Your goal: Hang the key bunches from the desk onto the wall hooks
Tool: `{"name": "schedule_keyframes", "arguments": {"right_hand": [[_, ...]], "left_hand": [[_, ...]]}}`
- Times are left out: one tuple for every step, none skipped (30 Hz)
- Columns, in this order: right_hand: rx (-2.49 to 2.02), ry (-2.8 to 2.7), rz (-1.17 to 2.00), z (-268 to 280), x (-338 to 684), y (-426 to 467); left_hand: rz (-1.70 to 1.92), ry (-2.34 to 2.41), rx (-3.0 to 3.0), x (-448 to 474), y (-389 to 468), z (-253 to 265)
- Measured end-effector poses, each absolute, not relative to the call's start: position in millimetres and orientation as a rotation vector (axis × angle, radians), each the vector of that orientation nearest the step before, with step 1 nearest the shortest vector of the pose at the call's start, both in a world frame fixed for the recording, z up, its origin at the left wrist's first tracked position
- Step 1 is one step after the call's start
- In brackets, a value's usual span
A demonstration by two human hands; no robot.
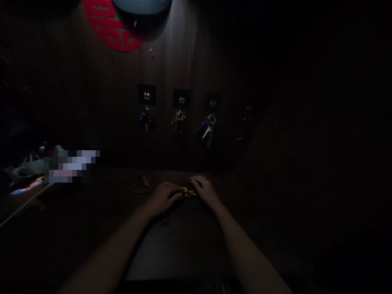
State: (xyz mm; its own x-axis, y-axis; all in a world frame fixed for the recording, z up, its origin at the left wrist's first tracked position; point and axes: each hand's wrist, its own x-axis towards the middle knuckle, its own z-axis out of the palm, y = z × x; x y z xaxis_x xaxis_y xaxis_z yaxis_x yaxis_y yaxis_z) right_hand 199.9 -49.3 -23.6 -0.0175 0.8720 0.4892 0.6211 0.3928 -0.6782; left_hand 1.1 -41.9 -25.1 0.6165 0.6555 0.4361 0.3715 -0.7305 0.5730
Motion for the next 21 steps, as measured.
{"name": "schedule_keyframes", "arguments": {"right_hand": [[-1.269, -1.673, 0.388, -21.8, 199.1, -49.8], [-1.236, -1.62, 0.443, -19.8, 197.5, -50.9], [-1.215, -1.569, 0.502, -17.8, 195.3, -52.6], [-1.2, -1.527, 0.565, -15.9, 192.6, -54.5], [-1.188, -1.493, 0.624, -14.0, 189.5, -56.7], [-1.174, -1.465, 0.678, -12.3, 186.3, -58.9], [-1.155, -1.443, 0.723, -10.9, 183.2, -60.8], [-1.13, -1.427, 0.756, -9.6, 180.3, -62.6], [-1.103, -1.414, 0.782, -8.6, 177.8, -64.0], [-1.078, -1.403, 0.799, -7.7, 175.6, -65.1], [-1.058, -1.398, 0.805, -6.9, 173.7, -66.0], [-1.044, -1.404, 0.8, -6.2, 172.1, -66.8], [-1.04, -1.417, 0.785, -5.4, 170.7, -67.7], [-1.041, -1.433, 0.763, -4.5, 169.4, -68.6], [-1.044, -1.45, 0.738, -3.5, 168.2, -69.6], [-1.048, -1.465, 0.715, -2.3, 166.9, -70.8], [-1.055, -1.475, 0.694, -1.1, 165.7, -71.9], [-1.061, -1.479, 0.676, 0.1, 164.6, -73.0], [-1.066, -1.48, 0.663, 1.1, 163.7, -74.0], [-1.069, -1.48, 0.653, 1.8, 162.9, -74.6], [-1.069, -1.48, 0.647, 2.2, 162.4, -74.9]], "left_hand": [[0.929, 0.836, 2.396, 1.2, -41.4, -24.8], [0.964, 0.862, 2.378, 1.3, -41.1, -24.4], [0.999, 0.89, 2.356, 1.4, -40.9, -23.9], [1.033, 0.919, 2.329, 1.6, -40.9, -23.3], [1.064, 0.947, 2.298, 2.0, -41.2, -22.6], [1.09, 0.969, 2.262, 2.7, -41.7, -21.7], [1.11, 0.983, 2.224, 3.6, -42.5, -20.7], [1.121, 0.982, 2.183, 4.9, -43.5, -19.6], [1.127, 0.969, 2.142, 6.3, -44.5, -18.5], [1.129, 0.95, 2.1, 7.8, -45.6, -17.5], [1.124, 0.926, 2.063, 9.4, -46.5, -16.6], [1.116, 0.902, 2.033, 10.8, -47.2, -16.0], [1.109, 0.882, 2.008, 12.2, -47.8, -15.8], [1.105, 0.87, 1.99, 13.3, -48.0, -15.8], [1.105, 0.864, 1.974, 14.2, -48.1, -16.2], [1.112, 0.864, 1.958, 15.0, -47.9, -16.8], [1.123, 0.869, 1.942, 15.5, -47.8, -17.4], [1.134, 0.88, 1.928, 15.9, -47.6, -18.1], [1.139, 0.892, 1.919, 16.2, -47.5, -18.5], [1.136, 0.902, 1.918, 16.4, -47.7, -18.7], [1.131, 0.908, 1.92, 16.5, -48.0, -18.5]]}}
